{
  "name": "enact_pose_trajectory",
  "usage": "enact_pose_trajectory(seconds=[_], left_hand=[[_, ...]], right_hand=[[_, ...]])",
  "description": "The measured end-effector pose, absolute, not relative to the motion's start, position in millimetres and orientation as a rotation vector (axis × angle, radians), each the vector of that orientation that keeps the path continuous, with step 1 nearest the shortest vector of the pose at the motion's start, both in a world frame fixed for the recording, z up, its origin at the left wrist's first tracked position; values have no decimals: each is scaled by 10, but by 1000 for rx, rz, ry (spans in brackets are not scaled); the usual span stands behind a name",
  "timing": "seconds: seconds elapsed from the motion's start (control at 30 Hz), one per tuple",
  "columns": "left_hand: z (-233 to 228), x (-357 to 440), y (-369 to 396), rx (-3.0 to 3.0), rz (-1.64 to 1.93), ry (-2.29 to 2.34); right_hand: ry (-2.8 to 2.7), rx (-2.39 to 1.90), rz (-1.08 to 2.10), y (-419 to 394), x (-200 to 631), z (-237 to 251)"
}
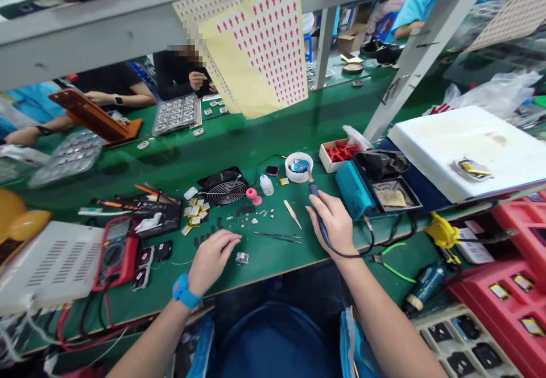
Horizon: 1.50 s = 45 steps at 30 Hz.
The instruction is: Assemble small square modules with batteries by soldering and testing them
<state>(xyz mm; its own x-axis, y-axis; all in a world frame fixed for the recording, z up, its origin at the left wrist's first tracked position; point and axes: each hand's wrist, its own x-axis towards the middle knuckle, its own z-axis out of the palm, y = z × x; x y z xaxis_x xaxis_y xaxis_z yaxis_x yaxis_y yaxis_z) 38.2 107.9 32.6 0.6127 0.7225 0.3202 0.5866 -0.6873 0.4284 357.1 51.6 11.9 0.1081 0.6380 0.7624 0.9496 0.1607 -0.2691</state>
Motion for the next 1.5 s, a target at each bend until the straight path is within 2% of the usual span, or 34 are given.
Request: enact_pose_trajectory(seconds=[0.1,0.23,0.5,0.63,0.8,0.97,1.13,1.3,1.5], left_hand=[[260,259,879,2502,712,1002],[155,144,613,2413,735,1031],[12,175,314,2346,838,1170],[108,2,422,2341,856,1158],[266,-622,806,2641,685,1454],[217,-954,913,2669,610,1538],[175,-556,755,2503,803,1444],[107,81,678,2393,638,1050],[52,240,548,2463,552,1190]], right_hand=[[-1668,-1559,-492,488,3586,165],[-1643,-1532,-348,261,3408,236],[-1890,-1244,211,-275,2577,35],[-1886,-1216,343,-309,2352,-98],[-1905,-1223,379,-267,2328,-131],[-1904,-1238,386,-236,2325,-121],[-1893,-1257,388,-226,2301,-125],[-1905,-1255,386,-226,2279,-113],[-1894,-1263,353,-281,2314,-92]])
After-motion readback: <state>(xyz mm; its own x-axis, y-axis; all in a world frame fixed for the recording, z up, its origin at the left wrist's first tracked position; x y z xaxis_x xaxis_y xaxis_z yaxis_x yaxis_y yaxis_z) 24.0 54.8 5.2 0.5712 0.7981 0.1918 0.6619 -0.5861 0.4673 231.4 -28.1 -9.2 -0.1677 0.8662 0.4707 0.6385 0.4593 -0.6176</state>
